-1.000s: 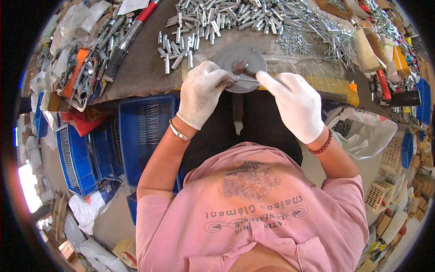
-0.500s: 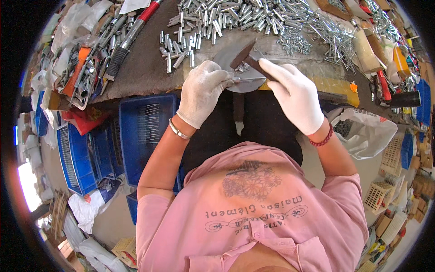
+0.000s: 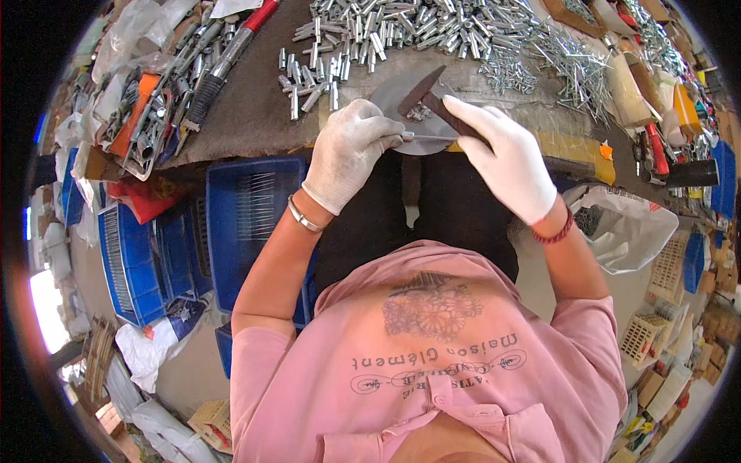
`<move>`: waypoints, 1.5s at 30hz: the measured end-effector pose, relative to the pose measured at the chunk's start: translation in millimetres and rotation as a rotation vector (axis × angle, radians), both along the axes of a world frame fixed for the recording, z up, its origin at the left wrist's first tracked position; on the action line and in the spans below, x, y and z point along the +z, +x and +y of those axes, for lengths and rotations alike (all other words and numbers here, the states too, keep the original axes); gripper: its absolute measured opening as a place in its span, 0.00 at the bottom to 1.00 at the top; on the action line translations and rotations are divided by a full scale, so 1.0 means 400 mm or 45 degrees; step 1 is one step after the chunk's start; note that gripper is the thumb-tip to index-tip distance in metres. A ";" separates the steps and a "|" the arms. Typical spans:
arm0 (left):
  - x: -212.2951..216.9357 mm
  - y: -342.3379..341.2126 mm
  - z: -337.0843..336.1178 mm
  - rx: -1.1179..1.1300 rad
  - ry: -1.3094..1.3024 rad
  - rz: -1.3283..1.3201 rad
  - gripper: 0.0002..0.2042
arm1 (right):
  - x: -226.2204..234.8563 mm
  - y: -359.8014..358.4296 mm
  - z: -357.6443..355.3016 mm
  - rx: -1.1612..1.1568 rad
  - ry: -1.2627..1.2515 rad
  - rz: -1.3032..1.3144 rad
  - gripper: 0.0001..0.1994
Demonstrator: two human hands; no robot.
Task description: Assembling small metal hardware components using a hammer and manual dexterity on a workbench.
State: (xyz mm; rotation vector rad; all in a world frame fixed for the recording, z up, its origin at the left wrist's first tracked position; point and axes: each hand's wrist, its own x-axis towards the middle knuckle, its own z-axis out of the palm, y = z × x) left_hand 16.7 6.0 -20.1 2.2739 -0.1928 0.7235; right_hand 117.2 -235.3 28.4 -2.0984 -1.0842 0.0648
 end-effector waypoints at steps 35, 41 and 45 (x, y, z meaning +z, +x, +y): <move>0.068 -0.231 -0.051 0.303 -1.436 0.522 0.31 | -0.003 -0.176 0.074 0.190 -0.035 0.998 0.19; -0.033 -0.369 0.148 0.653 -1.368 0.307 0.28 | 0.000 -0.022 0.081 -0.019 0.335 1.050 0.18; -0.121 -0.479 0.220 1.079 -1.377 0.404 0.29 | -0.054 0.016 0.077 -0.022 0.404 1.096 0.17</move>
